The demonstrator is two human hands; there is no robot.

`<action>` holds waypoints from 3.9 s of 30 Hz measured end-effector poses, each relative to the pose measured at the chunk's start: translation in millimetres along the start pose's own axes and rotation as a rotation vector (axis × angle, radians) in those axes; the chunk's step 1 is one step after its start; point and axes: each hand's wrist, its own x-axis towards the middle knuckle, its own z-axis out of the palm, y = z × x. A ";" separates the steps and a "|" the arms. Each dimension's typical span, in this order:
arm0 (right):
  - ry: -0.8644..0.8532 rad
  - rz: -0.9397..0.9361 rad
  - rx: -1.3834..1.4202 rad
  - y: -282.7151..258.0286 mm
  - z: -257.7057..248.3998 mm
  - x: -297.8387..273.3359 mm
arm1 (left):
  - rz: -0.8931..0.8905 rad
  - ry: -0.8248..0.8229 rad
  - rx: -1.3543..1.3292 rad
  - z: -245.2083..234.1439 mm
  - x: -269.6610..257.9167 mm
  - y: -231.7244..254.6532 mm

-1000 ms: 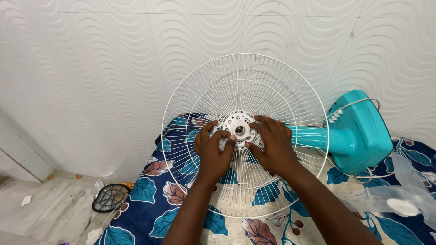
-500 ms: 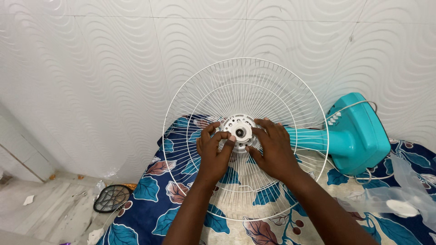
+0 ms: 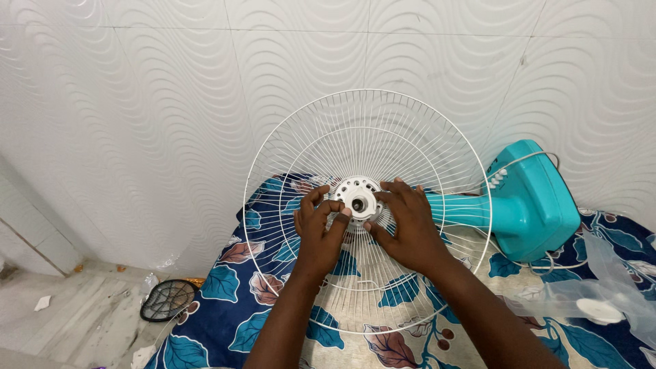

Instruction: The person disassembles a teal electric fan by hand, removing the front grille, fan blades, and central hub components. They place each part on the table and use a yellow screwdriver to loosen a screw on the motor housing.

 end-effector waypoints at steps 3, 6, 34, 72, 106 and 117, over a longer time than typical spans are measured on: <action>-0.001 -0.009 -0.013 0.7 0.7 -1.9 | 0.006 0.015 -0.020 -1.2 -2.4 0.4; 0.013 -0.036 -0.032 0.7 1.9 -3.7 | 0.012 0.027 -0.003 -1.5 -6.2 2.2; -0.043 -0.074 -0.020 -18.6 -4.8 -17.5 | -0.037 0.132 0.124 -6.0 -33.7 8.1; -0.093 -0.069 0.079 -34.5 -9.5 -40.4 | -0.171 0.099 0.271 -1.6 -57.8 28.5; 0.151 0.019 -0.073 -8.1 -99.2 -84.6 | 0.114 0.030 0.110 65.2 -57.8 102.2; 0.208 0.252 0.095 4.5 -131.3 -107.4 | 0.000 -0.135 -0.289 98.2 -54.8 134.8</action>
